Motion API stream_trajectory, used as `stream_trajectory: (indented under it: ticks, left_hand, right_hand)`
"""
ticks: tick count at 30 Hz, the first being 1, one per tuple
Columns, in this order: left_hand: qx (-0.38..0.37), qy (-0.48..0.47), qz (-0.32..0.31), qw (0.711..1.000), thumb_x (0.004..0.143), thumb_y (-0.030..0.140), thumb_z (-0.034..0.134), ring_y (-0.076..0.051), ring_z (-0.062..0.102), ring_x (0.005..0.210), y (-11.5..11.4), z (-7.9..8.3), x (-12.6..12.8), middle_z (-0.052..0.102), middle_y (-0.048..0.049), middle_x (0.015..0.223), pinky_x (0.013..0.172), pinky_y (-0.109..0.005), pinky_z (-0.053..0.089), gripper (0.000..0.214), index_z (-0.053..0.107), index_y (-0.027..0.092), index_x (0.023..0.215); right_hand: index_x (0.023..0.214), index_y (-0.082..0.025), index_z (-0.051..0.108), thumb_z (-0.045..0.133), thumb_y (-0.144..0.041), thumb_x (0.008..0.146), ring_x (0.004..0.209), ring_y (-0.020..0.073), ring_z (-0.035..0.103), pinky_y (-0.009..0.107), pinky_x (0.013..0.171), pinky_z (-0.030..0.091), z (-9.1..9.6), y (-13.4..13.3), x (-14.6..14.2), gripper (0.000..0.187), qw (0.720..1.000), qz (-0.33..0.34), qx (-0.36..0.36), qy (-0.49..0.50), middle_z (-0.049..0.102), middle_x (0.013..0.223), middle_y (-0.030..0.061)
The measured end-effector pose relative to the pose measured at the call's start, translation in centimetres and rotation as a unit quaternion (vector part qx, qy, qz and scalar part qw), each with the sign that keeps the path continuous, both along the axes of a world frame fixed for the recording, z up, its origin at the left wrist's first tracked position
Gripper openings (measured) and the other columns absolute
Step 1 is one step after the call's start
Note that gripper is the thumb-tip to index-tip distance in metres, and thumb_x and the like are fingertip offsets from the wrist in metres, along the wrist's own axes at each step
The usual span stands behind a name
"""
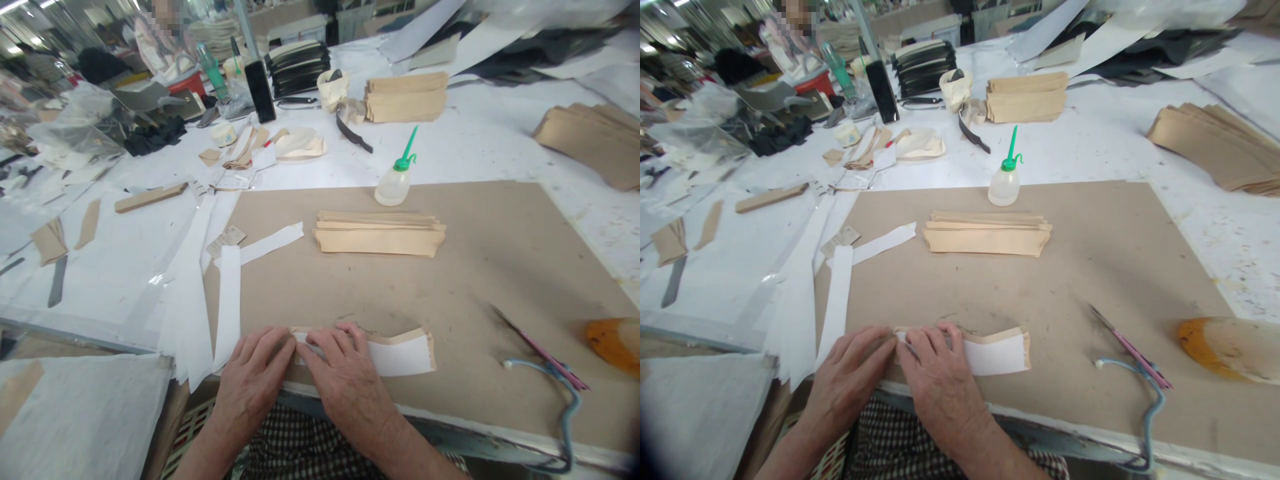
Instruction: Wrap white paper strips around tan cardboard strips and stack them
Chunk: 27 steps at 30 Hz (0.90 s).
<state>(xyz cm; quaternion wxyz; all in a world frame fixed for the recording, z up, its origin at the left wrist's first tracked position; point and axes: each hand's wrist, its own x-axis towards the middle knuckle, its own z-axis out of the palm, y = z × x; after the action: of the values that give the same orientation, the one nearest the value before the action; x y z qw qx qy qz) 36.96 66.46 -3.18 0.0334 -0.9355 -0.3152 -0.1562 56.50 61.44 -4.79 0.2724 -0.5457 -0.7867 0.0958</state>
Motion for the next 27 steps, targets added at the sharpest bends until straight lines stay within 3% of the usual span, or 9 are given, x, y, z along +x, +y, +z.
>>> stream_trajectory:
  ticks: [4,9,12,24,27]
  left_hand:
    - [-0.025,-0.019,0.008,0.999,0.098,0.011,0.049,-0.028,0.056,0.112,0.0,-0.3,0.0,0.063,-0.0135,0.121,0.093,-0.042,0.049,0.028,0.063,0.014,0.122]
    - [-0.119,-0.142,0.085,0.979,0.097,0.014,0.057,-0.02,0.059,0.108,0.0,-1.0,0.4,0.059,-0.0092,0.118,0.095,-0.033,0.052,0.021,0.064,0.019,0.116]
    - [-0.12,-0.164,0.1,0.974,0.097,0.013,0.058,-0.019,0.059,0.109,0.1,-1.3,0.6,0.058,-0.0086,0.118,0.097,-0.031,0.051,0.02,0.064,0.018,0.115]
    - [-0.017,-0.051,0.035,0.998,0.096,0.008,0.055,-0.027,0.058,0.107,-0.4,-1.4,0.5,0.064,-0.0135,0.119,0.092,-0.041,0.05,0.029,0.06,0.013,0.123]
    - [-0.027,-0.024,0.029,0.999,0.098,0.009,0.051,-0.029,0.058,0.109,-0.4,-0.9,0.6,0.065,-0.0126,0.119,0.094,-0.044,0.05,0.026,0.062,0.013,0.121]
  right_hand:
    - [0.132,-0.012,0.056,0.043,-0.009,0.101,0.108,0.0265,0.051,0.055,0.108,0.028,-0.2,0.0,0.0,0.033,1.0,-0.004,0.006,-0.004,0.061,0.122,0.0114]
    - [0.133,-0.015,0.057,0.046,-0.011,0.101,0.108,0.0265,0.051,0.056,0.109,0.027,0.0,0.0,0.0,0.035,1.0,0.005,-0.001,-0.019,0.063,0.122,0.0097]
    - [0.133,-0.017,0.057,0.048,-0.012,0.1,0.109,0.0266,0.051,0.056,0.11,0.027,0.0,-0.1,0.0,0.035,1.0,0.007,-0.008,-0.023,0.063,0.122,0.0099]
    - [0.133,-0.016,0.057,0.051,-0.012,0.1,0.109,0.0267,0.052,0.055,0.109,0.028,0.0,-0.1,0.0,0.034,1.0,0.007,-0.011,-0.014,0.063,0.121,0.0097]
    - [0.132,-0.016,0.057,0.051,-0.013,0.1,0.109,0.0265,0.052,0.055,0.109,0.028,0.1,0.0,0.0,0.033,1.0,0.007,-0.012,-0.014,0.064,0.121,0.0094]
